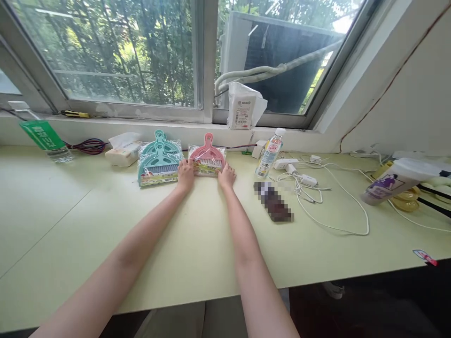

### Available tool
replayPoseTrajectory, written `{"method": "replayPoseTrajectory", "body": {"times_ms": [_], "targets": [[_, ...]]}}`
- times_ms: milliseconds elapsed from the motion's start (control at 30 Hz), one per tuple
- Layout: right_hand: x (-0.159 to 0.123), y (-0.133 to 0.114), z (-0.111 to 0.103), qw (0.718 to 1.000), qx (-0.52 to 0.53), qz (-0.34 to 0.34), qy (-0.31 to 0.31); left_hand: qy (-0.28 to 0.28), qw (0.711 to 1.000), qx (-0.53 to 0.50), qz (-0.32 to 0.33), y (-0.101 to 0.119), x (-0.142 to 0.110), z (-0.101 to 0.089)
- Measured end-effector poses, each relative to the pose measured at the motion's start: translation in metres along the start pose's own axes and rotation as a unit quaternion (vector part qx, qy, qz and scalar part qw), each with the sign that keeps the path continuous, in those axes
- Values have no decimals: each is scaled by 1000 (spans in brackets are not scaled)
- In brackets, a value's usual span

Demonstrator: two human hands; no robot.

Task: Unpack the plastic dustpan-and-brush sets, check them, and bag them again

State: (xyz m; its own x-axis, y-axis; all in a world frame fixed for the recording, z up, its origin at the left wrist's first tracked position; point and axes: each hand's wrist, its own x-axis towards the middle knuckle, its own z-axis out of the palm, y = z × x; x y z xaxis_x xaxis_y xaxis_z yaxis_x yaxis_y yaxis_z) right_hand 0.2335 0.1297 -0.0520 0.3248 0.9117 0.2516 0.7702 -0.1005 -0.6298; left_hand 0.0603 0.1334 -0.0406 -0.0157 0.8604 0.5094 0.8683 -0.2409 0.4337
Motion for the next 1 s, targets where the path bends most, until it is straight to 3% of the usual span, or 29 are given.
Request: {"method": "replayPoseTrajectory", "body": {"times_ms": [233,500,633,767,900,1000], "targets": [[21,-1,5,1000,-6,10,-2,7,1000,-9,-2,1,14,9],[8,-5,1,1000,11,6,0,35,999,-18,7,0,8,5],[-19,-10,-9,998,27,-16,57,59,996,-33,59,1,-1,2],[-64,-16,-28,992,-39,-85,85,36,990,-47,127,5,-6,-4],[-107,-16,-41,976,-126,-176,-18,13,986,-53,156,12,-9,-14],[-124,-13,-44,966,-123,-215,-69,15,986,-62,153,21,-19,-28]]}}
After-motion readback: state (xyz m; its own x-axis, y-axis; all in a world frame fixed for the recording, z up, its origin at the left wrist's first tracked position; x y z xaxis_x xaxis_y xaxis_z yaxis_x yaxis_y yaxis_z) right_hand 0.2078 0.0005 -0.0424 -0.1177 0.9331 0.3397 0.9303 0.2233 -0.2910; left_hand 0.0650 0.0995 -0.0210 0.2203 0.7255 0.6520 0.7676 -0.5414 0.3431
